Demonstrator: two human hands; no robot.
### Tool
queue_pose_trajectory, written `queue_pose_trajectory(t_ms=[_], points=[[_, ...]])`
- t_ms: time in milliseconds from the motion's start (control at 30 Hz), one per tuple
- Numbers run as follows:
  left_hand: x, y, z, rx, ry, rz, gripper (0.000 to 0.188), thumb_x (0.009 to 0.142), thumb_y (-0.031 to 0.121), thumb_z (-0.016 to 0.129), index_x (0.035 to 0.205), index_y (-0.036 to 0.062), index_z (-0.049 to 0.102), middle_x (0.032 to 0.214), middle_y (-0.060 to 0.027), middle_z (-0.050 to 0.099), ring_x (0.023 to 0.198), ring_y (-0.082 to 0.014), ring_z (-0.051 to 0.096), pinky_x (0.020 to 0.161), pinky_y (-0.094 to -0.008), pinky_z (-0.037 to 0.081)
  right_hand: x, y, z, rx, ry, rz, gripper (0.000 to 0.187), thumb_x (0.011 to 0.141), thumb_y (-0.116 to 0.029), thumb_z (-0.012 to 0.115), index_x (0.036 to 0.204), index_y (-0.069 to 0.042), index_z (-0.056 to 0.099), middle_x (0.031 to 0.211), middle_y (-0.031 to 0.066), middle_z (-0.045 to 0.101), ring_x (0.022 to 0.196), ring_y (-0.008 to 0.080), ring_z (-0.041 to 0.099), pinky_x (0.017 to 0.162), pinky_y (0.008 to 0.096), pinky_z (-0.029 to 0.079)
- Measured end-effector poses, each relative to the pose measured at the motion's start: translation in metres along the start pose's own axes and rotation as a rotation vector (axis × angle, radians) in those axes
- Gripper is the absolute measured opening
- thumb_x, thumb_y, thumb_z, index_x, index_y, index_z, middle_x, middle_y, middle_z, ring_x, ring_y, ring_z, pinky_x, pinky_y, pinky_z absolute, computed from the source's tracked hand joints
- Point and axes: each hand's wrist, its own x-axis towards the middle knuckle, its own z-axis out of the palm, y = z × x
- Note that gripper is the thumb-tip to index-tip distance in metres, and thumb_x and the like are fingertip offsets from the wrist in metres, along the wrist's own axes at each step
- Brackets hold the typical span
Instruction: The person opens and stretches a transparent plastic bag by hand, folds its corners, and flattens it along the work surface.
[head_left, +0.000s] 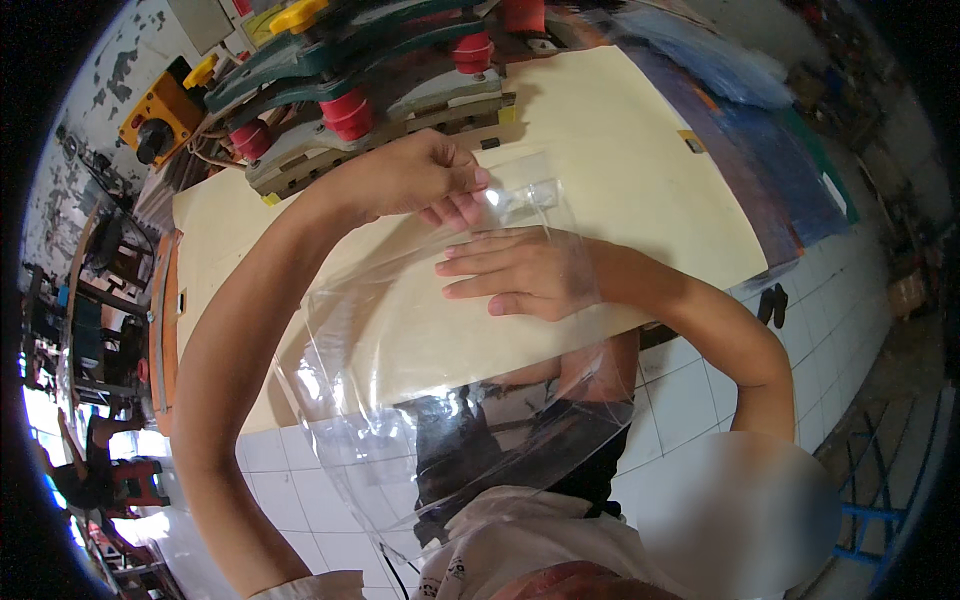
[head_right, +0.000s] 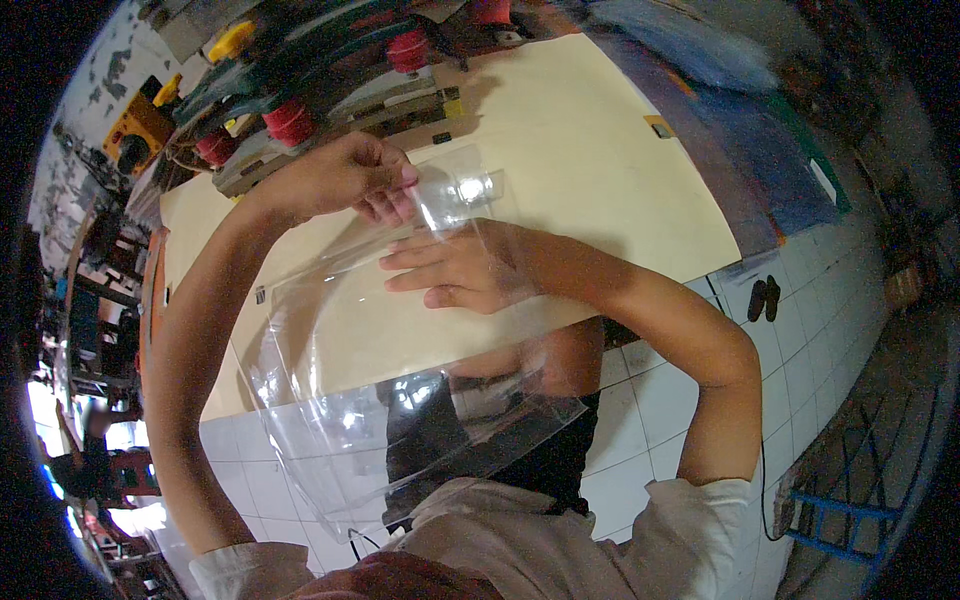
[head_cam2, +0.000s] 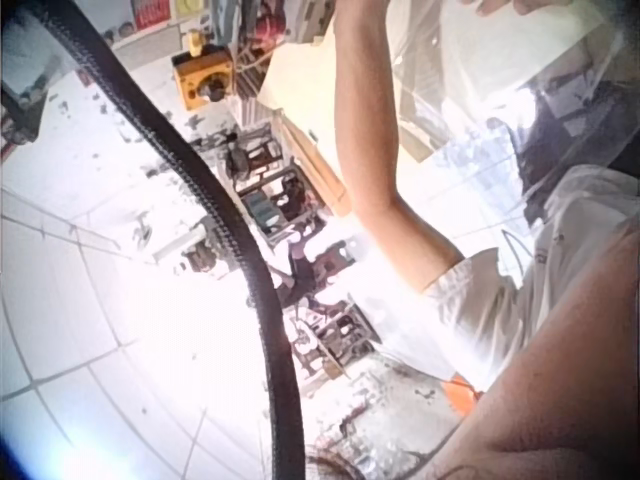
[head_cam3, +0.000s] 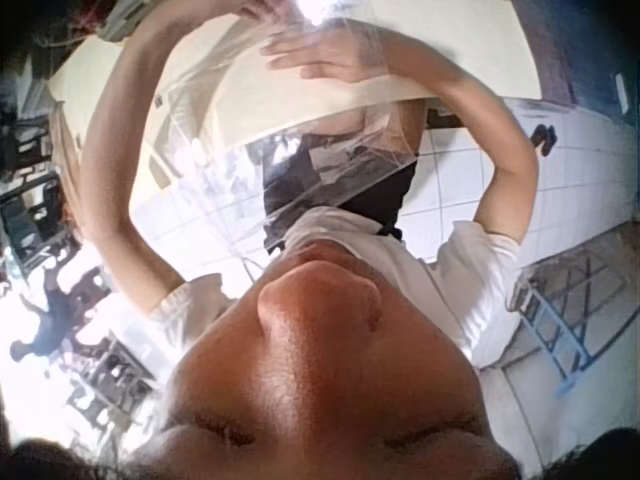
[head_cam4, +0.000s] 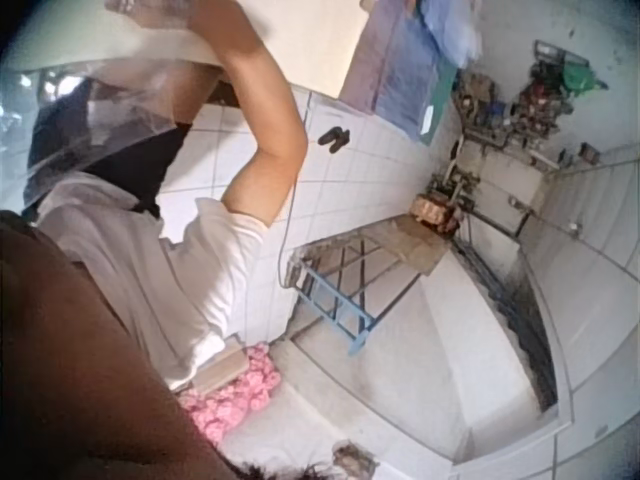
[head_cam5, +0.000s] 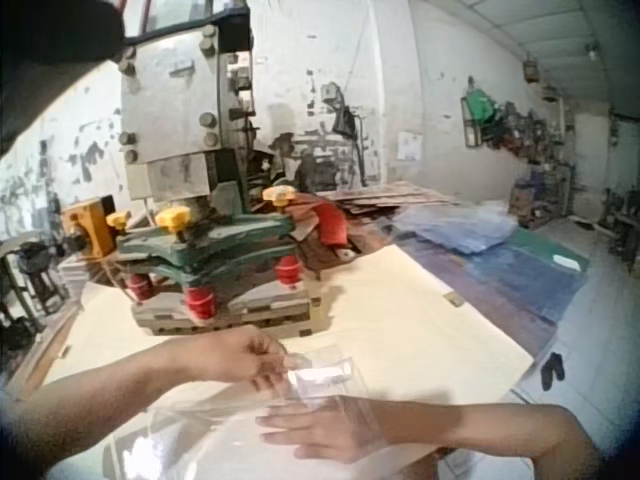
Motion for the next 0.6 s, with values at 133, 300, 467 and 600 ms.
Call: queue_pose_trajectory(t_ms=[133,300,467,600], points=[[0.008,0.009,0.007,-0.043,0.007,-0.139,0.032,0.094,0.035,0.056,0.099,0.0044,0.065,0.089,-0.0056,0.069,0.074,-0.0132,0.063,0.069,-0.0281,0.052,0.002,-0.005,-0.005,0.001,-0.106,0.089,0.038,0.094,-0.020,0.051,0.131,-0.011,0.054,0.145,0.0108,0.042,0.138,0.0239,0.034,0.115,0.0418,0.024],[0.028,0.012,0.017,-0.012,0.022,-0.081,0.027,0.094,0.030,0.055,0.098,0.0054,0.065,0.087,-0.0041,0.069,0.074,-0.0137,0.063,0.068,-0.0292,0.052,-0.002,0.007,0.008,-0.046,-0.030,0.022,0.039,0.095,-0.024,0.049,0.133,-0.014,0.053,0.145,0.0086,0.042,0.137,0.0232,0.035,0.115,0.0393,0.025],[0.032,0.003,0.021,-0.038,-0.039,-0.154,0.027,0.095,0.029,0.054,0.092,0.0043,0.063,0.089,-0.0053,0.068,0.077,-0.0134,0.062,0.070,-0.0290,0.051,-0.005,0.001,0.006,-0.041,0.014,0.086,0.040,0.095,-0.026,0.051,0.133,-0.013,0.053,0.145,0.0103,0.042,0.135,0.0230,0.038,0.113,0.0365,0.028],[0.035,-0.015,0.019,-0.099,-0.020,-0.114,0.030,0.098,0.032,0.051,0.090,0.0045,0.061,0.087,-0.0056,0.067,0.077,-0.0136,0.062,0.071,-0.0286,0.050,-0.010,0.003,0.007,-0.145,0.055,0.050,0.040,0.093,-0.027,0.054,0.132,-0.015,0.054,0.143,0.0120,0.044,0.132,0.0242,0.041,0.110,0.0377,0.033]])
